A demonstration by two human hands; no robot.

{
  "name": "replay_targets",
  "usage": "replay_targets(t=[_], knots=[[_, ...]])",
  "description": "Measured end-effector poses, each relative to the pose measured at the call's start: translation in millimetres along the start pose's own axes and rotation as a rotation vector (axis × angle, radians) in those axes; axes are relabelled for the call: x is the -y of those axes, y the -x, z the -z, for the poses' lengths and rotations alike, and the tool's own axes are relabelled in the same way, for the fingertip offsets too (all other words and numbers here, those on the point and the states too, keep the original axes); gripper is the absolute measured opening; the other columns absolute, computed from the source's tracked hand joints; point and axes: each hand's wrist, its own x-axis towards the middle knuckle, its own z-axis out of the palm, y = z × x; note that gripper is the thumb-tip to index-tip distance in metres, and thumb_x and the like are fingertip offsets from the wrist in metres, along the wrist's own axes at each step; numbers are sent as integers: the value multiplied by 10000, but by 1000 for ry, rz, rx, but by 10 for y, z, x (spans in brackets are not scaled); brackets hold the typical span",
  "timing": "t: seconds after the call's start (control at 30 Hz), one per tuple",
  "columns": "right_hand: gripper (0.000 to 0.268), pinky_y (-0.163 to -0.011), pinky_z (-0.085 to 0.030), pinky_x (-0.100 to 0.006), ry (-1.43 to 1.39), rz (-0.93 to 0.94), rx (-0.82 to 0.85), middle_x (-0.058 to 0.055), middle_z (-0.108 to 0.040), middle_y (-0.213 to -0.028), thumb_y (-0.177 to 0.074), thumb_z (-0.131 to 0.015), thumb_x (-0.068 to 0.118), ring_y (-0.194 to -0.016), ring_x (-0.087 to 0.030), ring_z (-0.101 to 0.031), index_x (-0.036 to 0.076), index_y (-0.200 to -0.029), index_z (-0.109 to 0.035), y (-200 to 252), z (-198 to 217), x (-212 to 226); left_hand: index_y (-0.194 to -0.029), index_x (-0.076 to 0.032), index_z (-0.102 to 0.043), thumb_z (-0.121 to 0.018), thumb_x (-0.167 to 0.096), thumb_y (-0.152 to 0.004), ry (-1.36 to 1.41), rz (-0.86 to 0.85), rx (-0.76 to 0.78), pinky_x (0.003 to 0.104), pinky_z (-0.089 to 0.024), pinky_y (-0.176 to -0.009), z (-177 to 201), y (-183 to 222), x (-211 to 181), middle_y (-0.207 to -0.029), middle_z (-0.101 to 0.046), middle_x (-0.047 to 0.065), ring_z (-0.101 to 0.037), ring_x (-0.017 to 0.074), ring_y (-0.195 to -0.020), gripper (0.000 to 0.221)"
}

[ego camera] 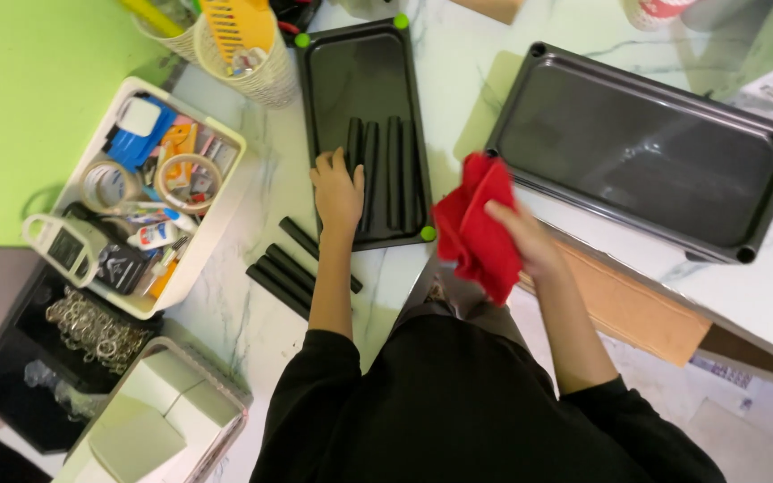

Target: Cleaning plastic shelving units using a spray bottle and cloth.

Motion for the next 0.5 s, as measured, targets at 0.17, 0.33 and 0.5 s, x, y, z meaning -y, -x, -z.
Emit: replay_targets(t=[0.17,0.33,0.5], knots=[[607,-1034,-576,-384,251,605,-276,-157,-585,-1426,-1069,-618,214,-1247,-276,-632,81,-1591,-338,89,151,612,-1339,-31,-584,-682,-108,-965,496,-209,38,429,-556,-1007,44,187,-772,-1342,-585,181,-608,346,-1208,395],[678,-1054,-525,-446,1119,534,-484,-196,-609,-1398,-992,-676,335,-1279,-382,-647,63,-1543,-391,-293,-142,819,-1501,32,-371,-704,-30,-903,986,-319,346,414,-459,-1070,-905,262,-1151,-1455,-516,223,-540,365,-1325,687],[644,-1181,-250,-585,1700,656,-69,-147,-363,-1619,-919,-661,428,-1451,-492,-342,176,-1497,-532,-708,-22,640,-1491,-51,-516,-752,-40,-929,940,-399,543,417,-511,-1130,-1691,253,-977,-1441,-663,199,-647,333,-1345,609]])
